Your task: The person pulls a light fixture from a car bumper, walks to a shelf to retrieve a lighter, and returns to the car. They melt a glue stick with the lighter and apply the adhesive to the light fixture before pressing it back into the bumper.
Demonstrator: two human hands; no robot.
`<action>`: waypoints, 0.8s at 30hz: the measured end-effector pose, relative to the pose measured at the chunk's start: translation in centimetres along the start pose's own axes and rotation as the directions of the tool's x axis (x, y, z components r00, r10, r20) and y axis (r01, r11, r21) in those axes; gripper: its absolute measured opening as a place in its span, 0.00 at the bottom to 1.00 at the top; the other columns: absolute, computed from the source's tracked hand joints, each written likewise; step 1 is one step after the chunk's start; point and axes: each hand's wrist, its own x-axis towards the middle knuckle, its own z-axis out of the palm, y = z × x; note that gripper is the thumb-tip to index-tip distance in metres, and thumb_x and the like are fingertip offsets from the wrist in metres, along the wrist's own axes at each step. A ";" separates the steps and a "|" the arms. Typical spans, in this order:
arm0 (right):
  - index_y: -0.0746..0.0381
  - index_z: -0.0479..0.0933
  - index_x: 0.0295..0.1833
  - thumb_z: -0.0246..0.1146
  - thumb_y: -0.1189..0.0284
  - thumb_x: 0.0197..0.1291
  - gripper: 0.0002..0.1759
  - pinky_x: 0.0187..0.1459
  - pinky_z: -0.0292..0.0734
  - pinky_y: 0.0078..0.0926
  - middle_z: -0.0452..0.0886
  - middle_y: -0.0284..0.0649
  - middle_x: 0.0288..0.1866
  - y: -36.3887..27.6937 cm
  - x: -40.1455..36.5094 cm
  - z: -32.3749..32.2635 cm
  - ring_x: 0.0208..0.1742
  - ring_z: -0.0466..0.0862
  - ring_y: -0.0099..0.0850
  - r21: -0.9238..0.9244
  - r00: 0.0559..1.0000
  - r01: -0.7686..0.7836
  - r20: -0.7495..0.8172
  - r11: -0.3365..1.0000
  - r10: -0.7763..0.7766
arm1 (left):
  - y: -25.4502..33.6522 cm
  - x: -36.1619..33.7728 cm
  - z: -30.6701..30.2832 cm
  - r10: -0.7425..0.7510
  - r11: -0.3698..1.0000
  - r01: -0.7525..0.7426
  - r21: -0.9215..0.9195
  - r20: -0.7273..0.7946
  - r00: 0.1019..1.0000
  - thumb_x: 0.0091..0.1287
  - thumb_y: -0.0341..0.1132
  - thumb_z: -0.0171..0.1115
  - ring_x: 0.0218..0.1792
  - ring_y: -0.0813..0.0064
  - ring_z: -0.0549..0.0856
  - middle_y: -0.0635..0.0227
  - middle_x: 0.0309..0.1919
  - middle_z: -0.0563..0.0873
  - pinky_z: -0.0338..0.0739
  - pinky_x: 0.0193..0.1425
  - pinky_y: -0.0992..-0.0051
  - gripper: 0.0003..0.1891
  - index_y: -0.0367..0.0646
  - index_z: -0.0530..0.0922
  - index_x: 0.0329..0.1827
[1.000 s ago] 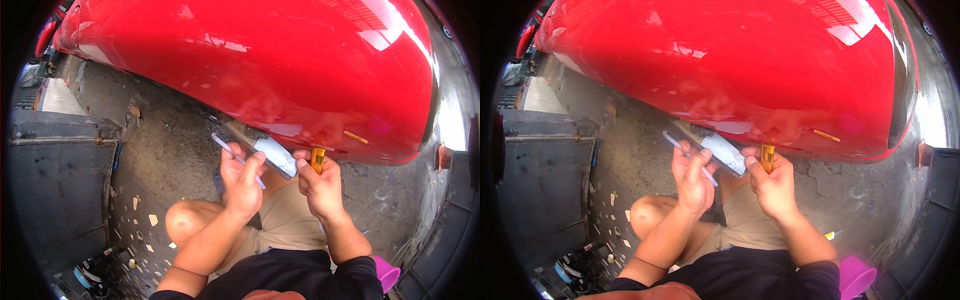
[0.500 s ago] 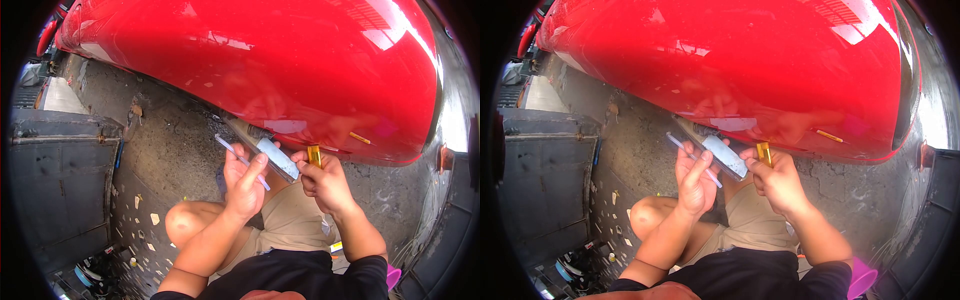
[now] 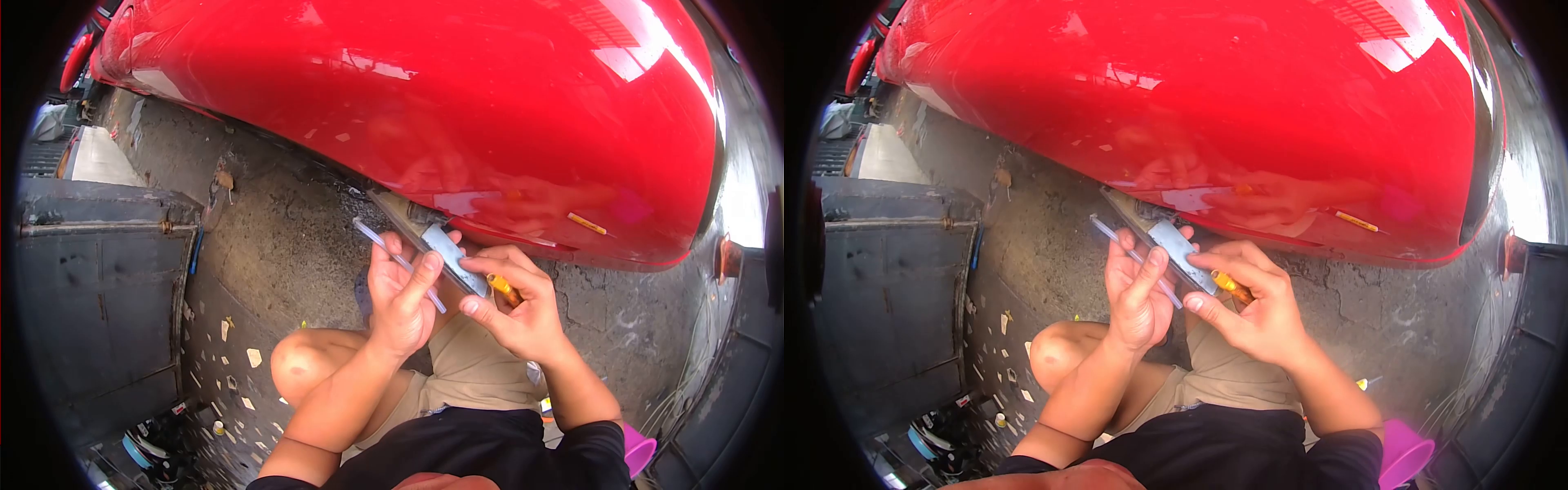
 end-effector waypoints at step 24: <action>0.59 0.83 0.63 0.77 0.76 0.53 0.28 0.43 0.89 0.34 0.85 0.43 0.59 -0.7 0.5 0.2 0.49 0.90 0.40 -0.410 0.971 0.235 0.055 0.881 -0.233 | 0.0 0.1 -0.2 0.011 0.999 -0.011 -0.045 -0.009 1.000 0.73 0.20 0.65 0.64 0.53 0.85 0.52 0.63 0.79 0.80 0.71 0.56 0.18 0.48 0.66 0.53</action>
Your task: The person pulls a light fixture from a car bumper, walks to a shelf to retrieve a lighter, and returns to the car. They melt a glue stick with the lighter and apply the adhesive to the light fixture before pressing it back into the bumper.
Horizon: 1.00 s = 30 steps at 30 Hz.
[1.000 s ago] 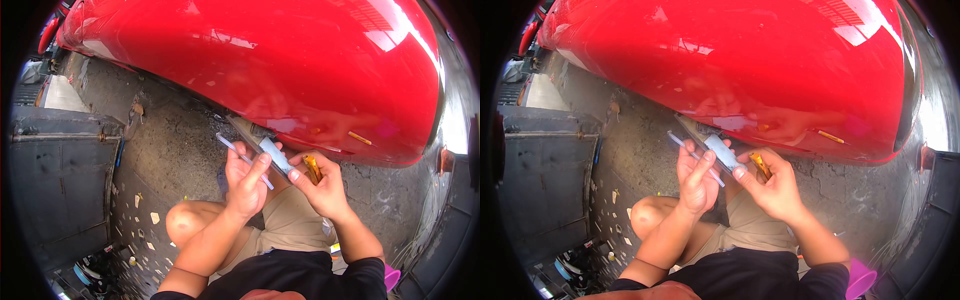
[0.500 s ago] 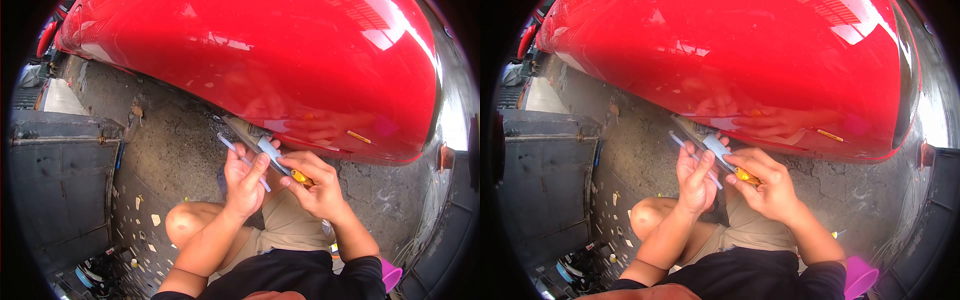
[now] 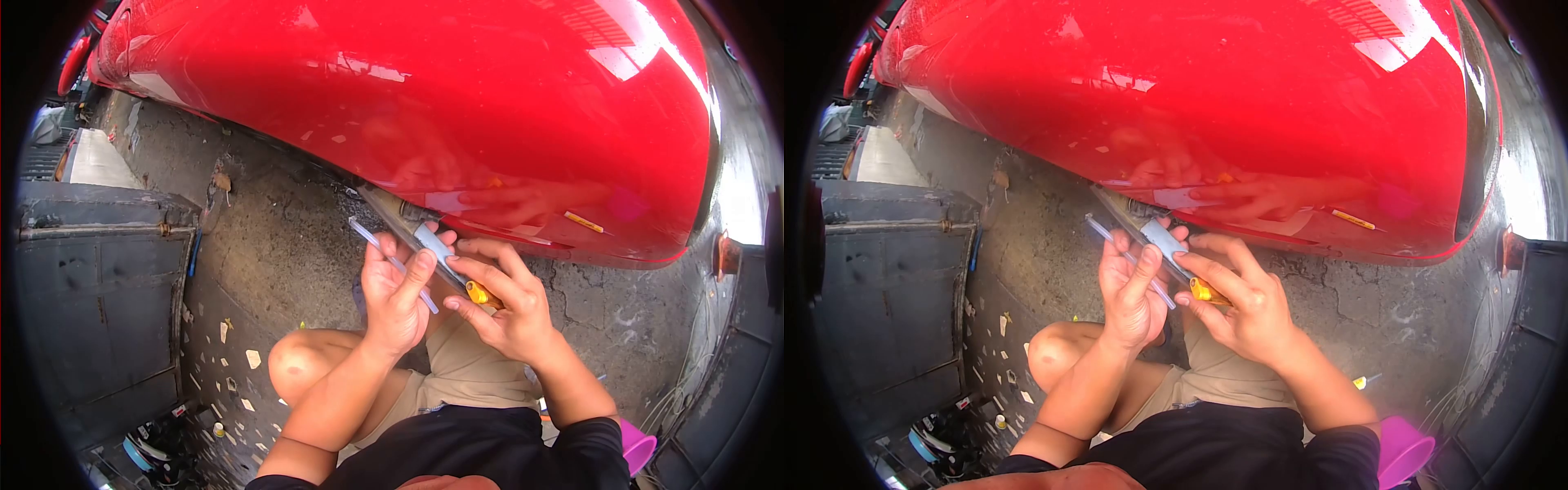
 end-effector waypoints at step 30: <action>0.57 0.76 0.71 0.72 0.80 0.43 0.42 0.33 0.87 0.35 0.79 0.40 0.68 0.4 2.6 -1.2 0.47 0.89 0.42 -0.103 0.967 0.089 0.247 0.991 -0.061 | 1.1 -0.5 1.5 -0.108 0.990 0.109 0.093 -0.012 0.994 0.80 0.29 0.54 0.57 0.76 0.82 0.66 0.57 0.79 0.80 0.62 0.67 0.10 0.46 0.67 0.60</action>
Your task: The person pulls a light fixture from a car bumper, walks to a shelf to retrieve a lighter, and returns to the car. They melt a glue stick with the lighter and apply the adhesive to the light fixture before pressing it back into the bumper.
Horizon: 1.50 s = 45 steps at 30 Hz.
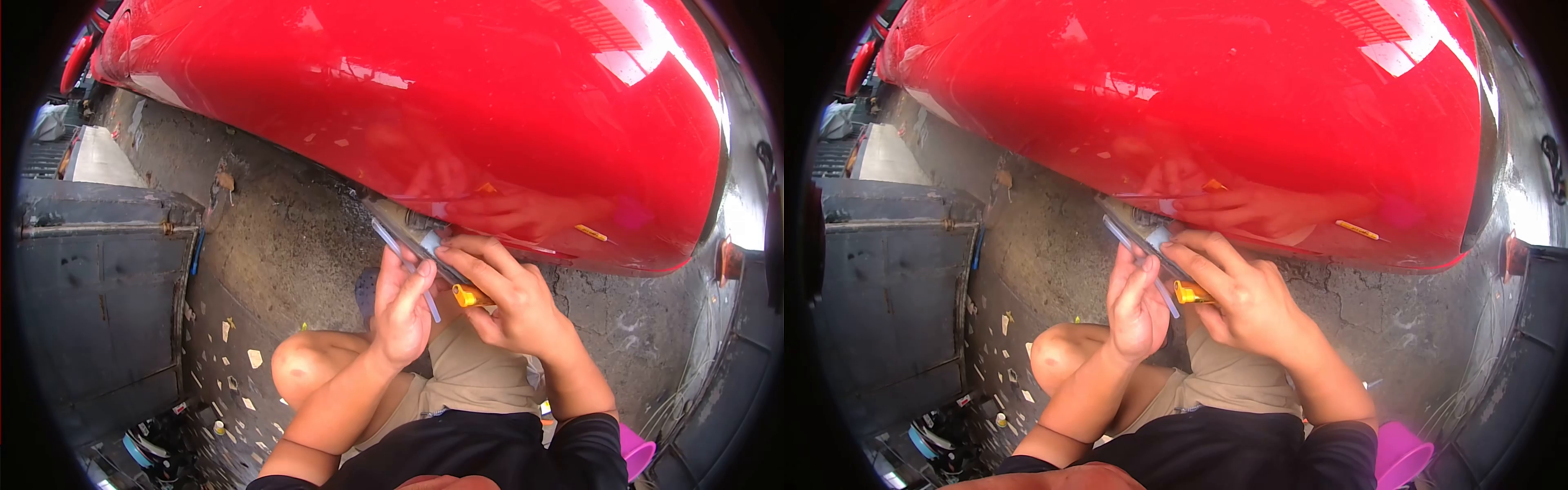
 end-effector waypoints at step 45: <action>0.59 0.87 0.59 0.68 0.73 0.36 0.35 0.25 0.74 0.22 0.90 0.39 0.57 4.5 -1.9 0.1 0.23 0.77 0.26 -0.513 0.892 0.251 -0.207 0.821 -0.402 | -2.2 1.9 1.5 0.152 0.988 -0.145 0.050 -0.212 0.965 0.69 0.18 0.66 0.49 0.70 0.89 0.67 0.46 0.84 0.90 0.55 0.62 0.15 0.46 0.70 0.48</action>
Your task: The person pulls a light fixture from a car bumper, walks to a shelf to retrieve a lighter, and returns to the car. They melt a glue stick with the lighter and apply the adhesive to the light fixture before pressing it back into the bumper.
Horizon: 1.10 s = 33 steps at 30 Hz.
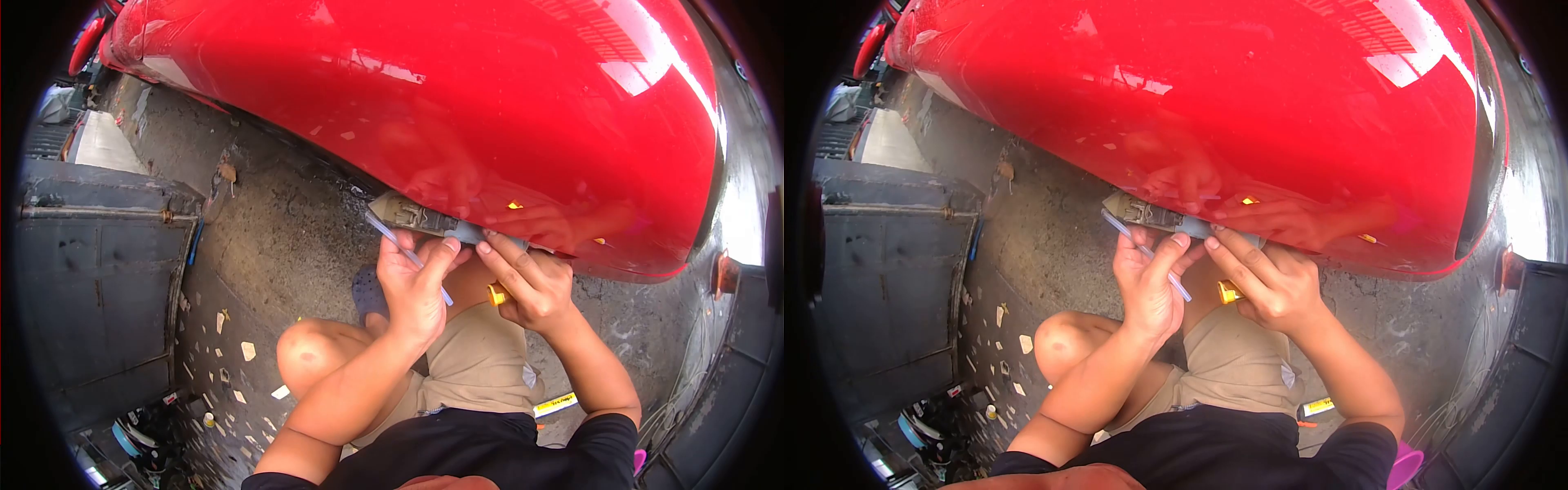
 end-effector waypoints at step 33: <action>0.65 0.77 0.44 0.69 0.71 0.69 0.09 0.44 0.79 0.37 0.77 0.47 0.41 -13.0 -2.7 3.8 0.42 0.83 0.43 0.607 0.747 -0.664 0.569 0.436 0.345 | 6.7 -6.2 -18.5 0.430 0.803 -0.432 0.411 0.102 0.897 0.83 0.33 0.56 0.29 0.84 0.73 0.63 0.43 0.78 0.69 0.30 0.84 0.05 0.41 0.73 0.51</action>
